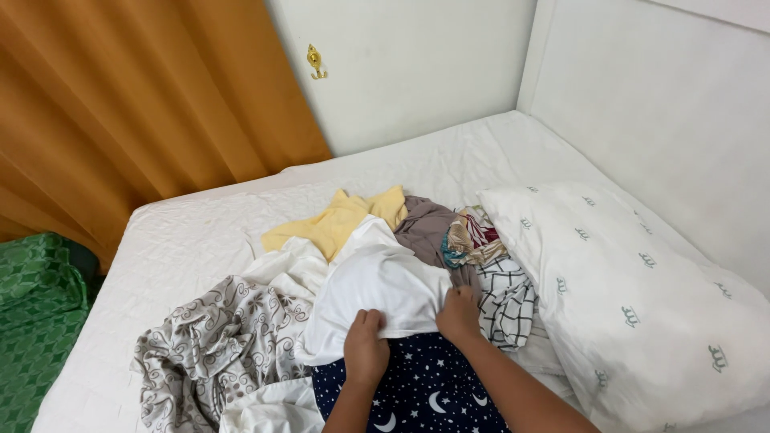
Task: The person places a pillow on a bed and proceeds to insert it into a white pillowcase. They align the corners and pull the fabric over the pillow, adjusting the case to fit snugly around the pillow.
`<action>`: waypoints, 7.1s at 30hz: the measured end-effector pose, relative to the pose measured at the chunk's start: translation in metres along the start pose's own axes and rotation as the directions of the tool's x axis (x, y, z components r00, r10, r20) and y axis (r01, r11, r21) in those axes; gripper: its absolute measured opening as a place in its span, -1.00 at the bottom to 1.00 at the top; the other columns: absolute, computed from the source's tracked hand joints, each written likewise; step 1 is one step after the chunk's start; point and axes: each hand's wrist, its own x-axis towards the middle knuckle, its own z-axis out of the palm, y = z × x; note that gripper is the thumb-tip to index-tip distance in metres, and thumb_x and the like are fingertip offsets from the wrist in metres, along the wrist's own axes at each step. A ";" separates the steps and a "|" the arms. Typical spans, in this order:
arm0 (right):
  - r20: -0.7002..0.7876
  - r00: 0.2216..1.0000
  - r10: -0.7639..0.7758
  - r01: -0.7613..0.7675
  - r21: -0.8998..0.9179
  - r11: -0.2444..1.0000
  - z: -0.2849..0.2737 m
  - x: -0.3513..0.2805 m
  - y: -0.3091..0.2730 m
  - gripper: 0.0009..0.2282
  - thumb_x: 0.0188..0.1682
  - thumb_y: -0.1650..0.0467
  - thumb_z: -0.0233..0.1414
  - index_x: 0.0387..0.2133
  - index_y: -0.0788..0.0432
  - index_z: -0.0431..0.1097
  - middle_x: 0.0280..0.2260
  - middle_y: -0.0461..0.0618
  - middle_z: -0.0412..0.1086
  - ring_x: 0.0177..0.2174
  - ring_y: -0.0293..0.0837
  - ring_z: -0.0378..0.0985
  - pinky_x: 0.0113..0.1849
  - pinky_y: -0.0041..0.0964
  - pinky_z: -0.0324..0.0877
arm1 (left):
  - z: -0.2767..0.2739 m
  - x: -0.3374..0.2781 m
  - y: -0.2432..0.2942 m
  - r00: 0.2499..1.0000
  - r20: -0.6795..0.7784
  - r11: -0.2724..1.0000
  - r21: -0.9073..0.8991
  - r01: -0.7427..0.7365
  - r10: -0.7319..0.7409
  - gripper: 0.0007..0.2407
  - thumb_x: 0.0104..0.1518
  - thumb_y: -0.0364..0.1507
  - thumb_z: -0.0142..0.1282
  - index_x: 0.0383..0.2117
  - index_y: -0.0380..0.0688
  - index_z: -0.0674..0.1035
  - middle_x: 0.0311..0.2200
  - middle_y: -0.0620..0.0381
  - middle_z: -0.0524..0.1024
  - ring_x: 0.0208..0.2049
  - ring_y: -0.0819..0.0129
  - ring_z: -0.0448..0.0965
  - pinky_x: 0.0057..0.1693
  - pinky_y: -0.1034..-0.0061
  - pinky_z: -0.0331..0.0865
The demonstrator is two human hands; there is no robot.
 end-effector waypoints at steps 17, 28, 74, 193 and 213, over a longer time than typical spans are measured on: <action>0.051 0.953 -0.300 0.277 0.262 0.924 -0.007 -0.004 -0.056 -0.33 -0.21 0.45 0.21 0.24 0.16 0.12 0.15 0.16 0.29 0.13 0.12 0.35 0.13 -0.12 0.26 | 0.022 0.022 -0.051 0.837 0.535 0.776 -0.478 0.411 -0.114 -0.86 -0.05 -0.62 0.19 -0.35 -0.22 0.63 -0.52 0.23 0.52 -0.47 0.50 0.47 -0.27 0.56 0.40; 0.144 0.908 -0.392 0.281 0.483 0.829 -0.023 -0.044 -0.052 -0.59 -0.29 0.61 0.15 -0.12 0.14 0.38 -0.14 0.01 0.52 -0.07 -0.06 0.56 -0.04 -0.26 0.40 | 0.052 0.074 -0.076 0.948 -0.220 0.944 -0.288 0.164 -0.232 -0.55 0.08 -0.40 0.24 0.08 -0.36 0.42 0.04 -0.22 0.40 -0.04 0.07 0.51 0.05 0.29 0.40; -0.049 0.960 -0.274 0.270 0.405 0.873 -0.070 -0.020 -0.012 -0.51 -0.07 0.11 0.17 -0.13 0.32 0.39 -0.11 0.17 0.43 -0.10 0.02 0.51 -0.06 -0.14 0.40 | 0.024 -0.080 0.071 0.957 0.110 0.957 0.145 0.252 -0.269 -0.84 0.21 -0.32 0.02 -0.20 -0.09 0.45 -0.20 -0.05 0.57 -0.25 -0.13 0.59 -0.14 0.02 0.41; -0.035 0.915 -0.401 0.388 -0.189 0.902 -0.133 -0.204 -0.080 -0.58 -0.23 0.29 0.26 -0.14 0.23 0.38 -0.08 0.12 0.39 -0.02 0.12 0.37 0.01 0.00 0.28 | 0.039 -0.003 -0.096 0.860 0.192 0.876 0.214 0.433 -0.472 -0.74 0.23 -0.21 0.01 -0.24 -0.06 0.67 -0.17 -0.04 0.63 -0.07 -0.06 0.60 0.02 0.09 0.44; 0.003 0.934 -0.357 0.357 -0.048 0.933 -0.104 -0.193 -0.050 -0.29 -0.19 0.32 0.21 0.24 0.19 0.03 0.35 0.10 -0.12 0.32 0.08 -0.13 0.25 -0.02 -0.09 | 0.053 -0.020 -0.159 0.949 0.184 0.811 -0.494 0.314 -0.255 -0.73 0.25 -0.41 0.00 -0.01 -0.25 0.61 -0.10 0.07 0.65 -0.06 0.36 0.60 0.11 0.50 0.39</action>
